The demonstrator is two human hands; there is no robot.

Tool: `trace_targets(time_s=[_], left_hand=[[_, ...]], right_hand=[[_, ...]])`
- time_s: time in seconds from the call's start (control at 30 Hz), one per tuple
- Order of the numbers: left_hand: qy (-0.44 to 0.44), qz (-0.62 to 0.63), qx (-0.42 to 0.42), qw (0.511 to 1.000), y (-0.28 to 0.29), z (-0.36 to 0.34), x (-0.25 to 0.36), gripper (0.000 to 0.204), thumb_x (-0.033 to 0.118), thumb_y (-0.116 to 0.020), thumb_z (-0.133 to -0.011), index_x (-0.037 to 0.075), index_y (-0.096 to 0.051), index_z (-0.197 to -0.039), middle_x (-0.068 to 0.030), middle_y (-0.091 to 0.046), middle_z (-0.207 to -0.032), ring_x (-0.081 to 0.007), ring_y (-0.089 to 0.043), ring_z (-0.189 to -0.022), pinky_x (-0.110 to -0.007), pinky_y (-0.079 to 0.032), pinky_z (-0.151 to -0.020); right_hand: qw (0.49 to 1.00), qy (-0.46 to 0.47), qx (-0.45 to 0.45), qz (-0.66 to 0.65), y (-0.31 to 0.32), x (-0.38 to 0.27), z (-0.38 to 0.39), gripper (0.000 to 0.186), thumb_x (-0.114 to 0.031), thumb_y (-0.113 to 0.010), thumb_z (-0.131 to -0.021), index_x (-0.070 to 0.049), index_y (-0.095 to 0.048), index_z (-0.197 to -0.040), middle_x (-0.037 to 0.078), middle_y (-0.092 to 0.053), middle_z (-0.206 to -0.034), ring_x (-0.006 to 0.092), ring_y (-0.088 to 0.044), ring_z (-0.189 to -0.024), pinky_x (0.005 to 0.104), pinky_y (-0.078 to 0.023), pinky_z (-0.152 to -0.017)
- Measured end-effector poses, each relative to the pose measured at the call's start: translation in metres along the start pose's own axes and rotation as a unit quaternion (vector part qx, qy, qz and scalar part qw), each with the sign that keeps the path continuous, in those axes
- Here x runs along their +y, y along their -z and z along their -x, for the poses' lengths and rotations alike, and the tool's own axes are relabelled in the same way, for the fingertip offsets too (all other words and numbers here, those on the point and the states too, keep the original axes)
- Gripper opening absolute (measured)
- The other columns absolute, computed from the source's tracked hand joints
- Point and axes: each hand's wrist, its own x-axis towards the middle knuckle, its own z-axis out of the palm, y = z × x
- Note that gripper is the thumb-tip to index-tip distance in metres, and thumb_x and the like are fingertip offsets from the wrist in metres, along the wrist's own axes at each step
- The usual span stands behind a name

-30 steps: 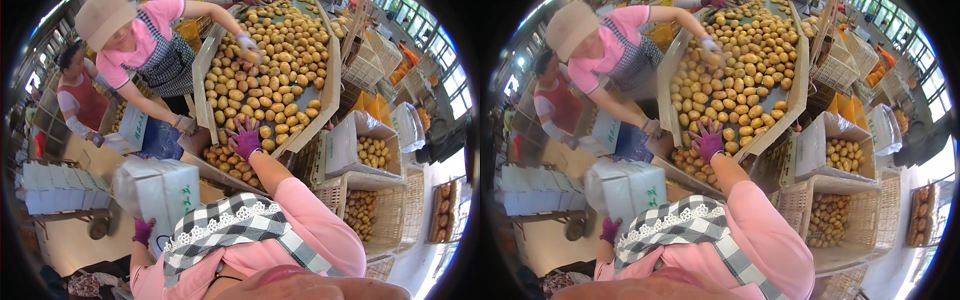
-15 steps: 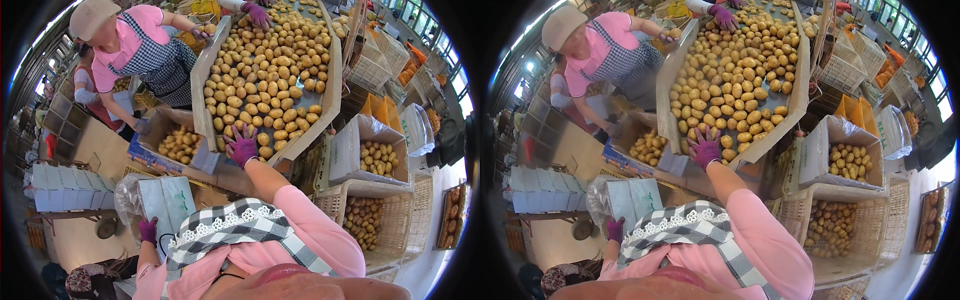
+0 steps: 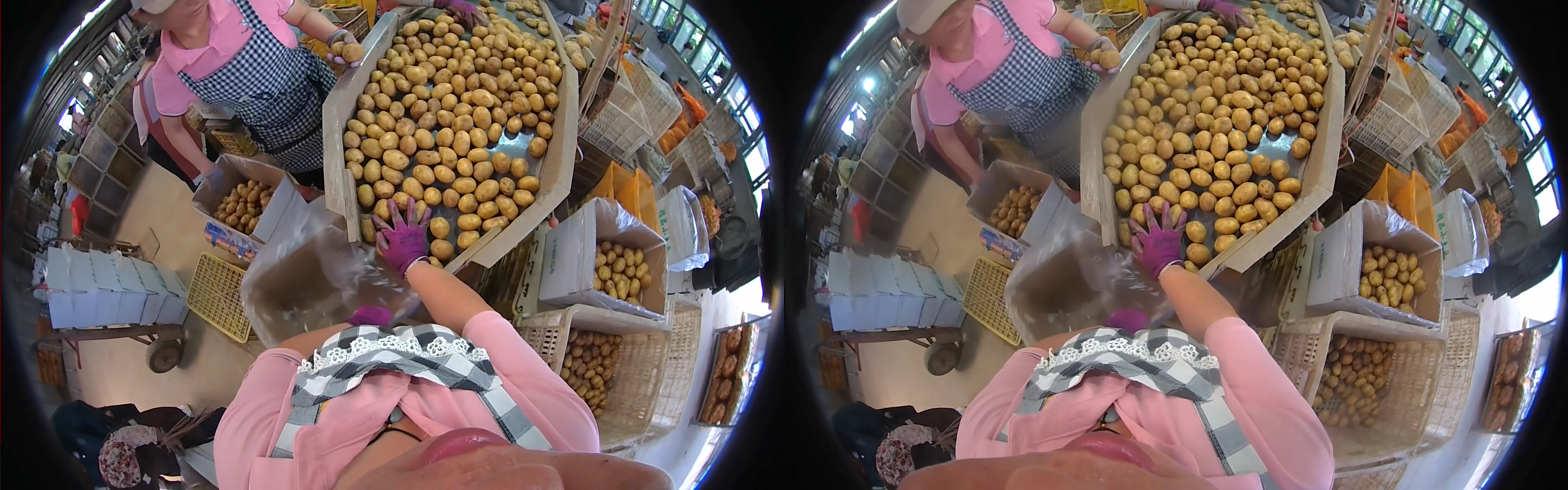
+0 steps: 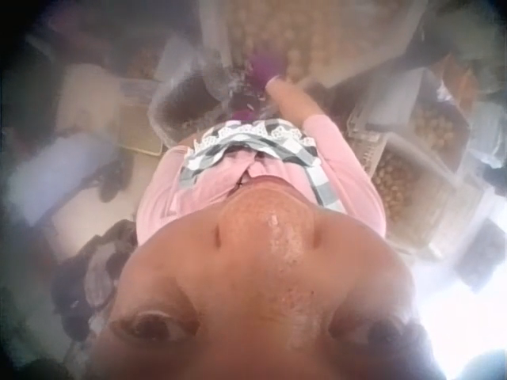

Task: The person sorts potatoes on a wooden sorting ramp by hand, sliding and placing them into a box below.

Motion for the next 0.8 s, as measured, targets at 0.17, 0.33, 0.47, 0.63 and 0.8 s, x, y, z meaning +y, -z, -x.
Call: trace_targets(time_s=[0.17, 0.33, 0.47, 0.63, 0.8], left_hand=[[-0.134, -0.076, 0.009, 0.988, 0.062, 0.007, 0.024, 0.028, 0.026, -0.055, -0.082, 0.013, -0.066, -0.104, -0.0163, -0.066, -0.098, -0.0324, -0.064, -0.089, -0.043, -0.051, -0.078], [-0.151, -0.103, 0.068, 0.981, 0.093, 0.029, 0.010, 0.031, 0.021, -0.055, -0.082, 0.016, -0.064, -0.110, -0.0101, -0.065, -0.102, -0.0288, -0.064, -0.089, -0.040, -0.051, -0.079], [-0.165, 0.003, 0.009, 0.986, 0.108, 0.017, -0.011, 0.031, 0.021, -0.050, -0.087, 0.016, -0.062, -0.115, -0.0099, -0.064, -0.103, -0.0278, -0.062, -0.089, -0.038, -0.049, -0.080], [0.081, -0.163, 0.427, 0.886, 0.220, 0.096, -0.045, 0.042, 0.038, -0.060, -0.078, 0.010, -0.060, -0.109, -0.0167, -0.061, -0.104, -0.0325, -0.056, -0.104, -0.040, -0.047, -0.080], [0.247, 0.256, 0.238, 0.904, 0.144, 0.085, -0.226, 0.044, 0.038, -0.058, -0.081, 0.006, -0.059, -0.112, -0.0191, -0.063, -0.101, -0.0355, -0.061, -0.098, -0.042, -0.048, -0.083]], right_hand=[[1.000, -0.005, 0.008, -0.007, 0.001, 0.002, 0.000, 0.040, -0.039, -0.049, -0.086, -0.031, -0.057, -0.125, 0.007, -0.032, -0.147, 0.0428, -0.014, -0.138, 0.0699, -0.002, -0.105], [1.000, 0.002, 0.023, -0.004, 0.001, -0.003, -0.004, 0.040, -0.038, -0.050, -0.086, -0.030, -0.058, -0.124, 0.008, -0.034, -0.146, 0.0431, -0.015, -0.138, 0.0700, -0.002, -0.105], [1.000, 0.020, 0.021, 0.011, 0.000, -0.003, -0.007, 0.039, -0.037, -0.050, -0.086, -0.031, -0.058, -0.123, 0.009, -0.035, -0.145, 0.0450, -0.016, -0.137, 0.0705, -0.003, -0.105], [0.999, 0.030, 0.025, 0.023, 0.000, 0.001, -0.003, 0.039, -0.034, -0.051, -0.085, -0.028, -0.060, -0.122, 0.010, -0.033, -0.146, 0.0474, -0.015, -0.136, 0.0709, -0.007, -0.103], [0.999, 0.022, -0.003, 0.049, 0.009, -0.013, -0.004, 0.039, -0.033, -0.051, -0.085, -0.030, -0.060, -0.123, 0.010, -0.036, -0.144, 0.0459, -0.017, -0.136, 0.0705, -0.008, -0.104]])
